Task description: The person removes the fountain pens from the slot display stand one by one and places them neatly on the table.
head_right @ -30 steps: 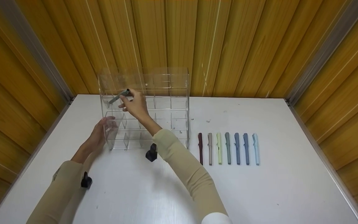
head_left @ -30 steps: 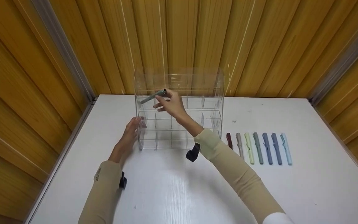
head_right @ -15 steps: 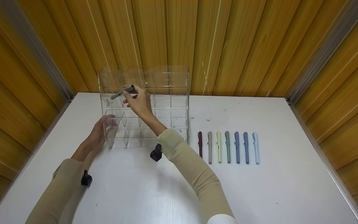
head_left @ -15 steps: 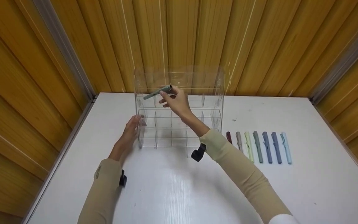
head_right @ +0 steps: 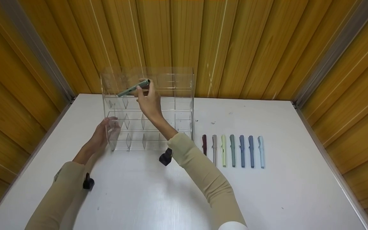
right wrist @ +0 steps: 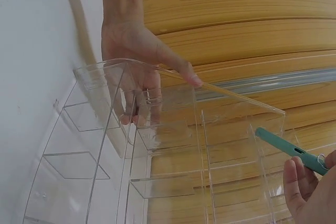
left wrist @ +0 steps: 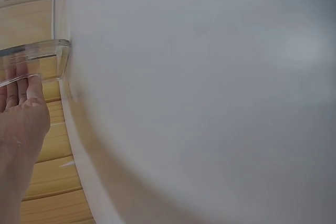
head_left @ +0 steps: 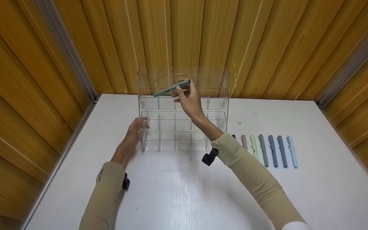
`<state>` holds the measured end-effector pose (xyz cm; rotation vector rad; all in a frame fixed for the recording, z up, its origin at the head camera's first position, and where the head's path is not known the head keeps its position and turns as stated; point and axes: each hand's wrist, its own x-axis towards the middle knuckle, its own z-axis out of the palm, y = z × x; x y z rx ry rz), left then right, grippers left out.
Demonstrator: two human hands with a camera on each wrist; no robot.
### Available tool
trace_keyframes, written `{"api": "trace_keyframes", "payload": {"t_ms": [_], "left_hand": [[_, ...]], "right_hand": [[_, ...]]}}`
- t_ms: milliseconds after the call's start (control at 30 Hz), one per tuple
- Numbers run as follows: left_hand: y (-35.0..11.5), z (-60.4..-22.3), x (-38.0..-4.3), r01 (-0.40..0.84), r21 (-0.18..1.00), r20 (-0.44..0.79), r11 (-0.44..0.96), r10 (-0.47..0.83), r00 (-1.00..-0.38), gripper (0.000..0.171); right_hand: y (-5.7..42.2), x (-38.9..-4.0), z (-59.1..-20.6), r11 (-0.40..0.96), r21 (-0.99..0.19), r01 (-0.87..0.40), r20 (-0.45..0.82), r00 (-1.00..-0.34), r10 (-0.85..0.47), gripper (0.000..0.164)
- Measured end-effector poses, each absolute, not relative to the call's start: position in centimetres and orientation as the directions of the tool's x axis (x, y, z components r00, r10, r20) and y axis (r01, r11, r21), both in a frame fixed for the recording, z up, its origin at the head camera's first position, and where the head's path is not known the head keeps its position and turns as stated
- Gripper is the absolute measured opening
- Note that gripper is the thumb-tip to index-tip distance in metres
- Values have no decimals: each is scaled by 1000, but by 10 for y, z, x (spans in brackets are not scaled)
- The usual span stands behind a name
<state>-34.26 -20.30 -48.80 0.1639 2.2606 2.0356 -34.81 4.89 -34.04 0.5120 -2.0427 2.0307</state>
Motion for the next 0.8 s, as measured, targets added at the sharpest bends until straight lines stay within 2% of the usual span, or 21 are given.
{"api": "trace_keyframes", "payload": {"t_ms": [333,600,800], "left_hand": [[-203,-489,-348,3,993,-12,117,129,-992,75],[-206,-490,-348,-7,995,-22,103,149,-989,78],[-205,-490,-347,-15,995,-28,94,133,-991,80]], "right_hand": [[64,-346,-335,-16,-937,-349,349,-931,-111,35],[78,-343,-338,-61,-960,-275,281,-951,-131,48],[90,-339,-341,-62,-959,-277,283,-950,-133,49]]}}
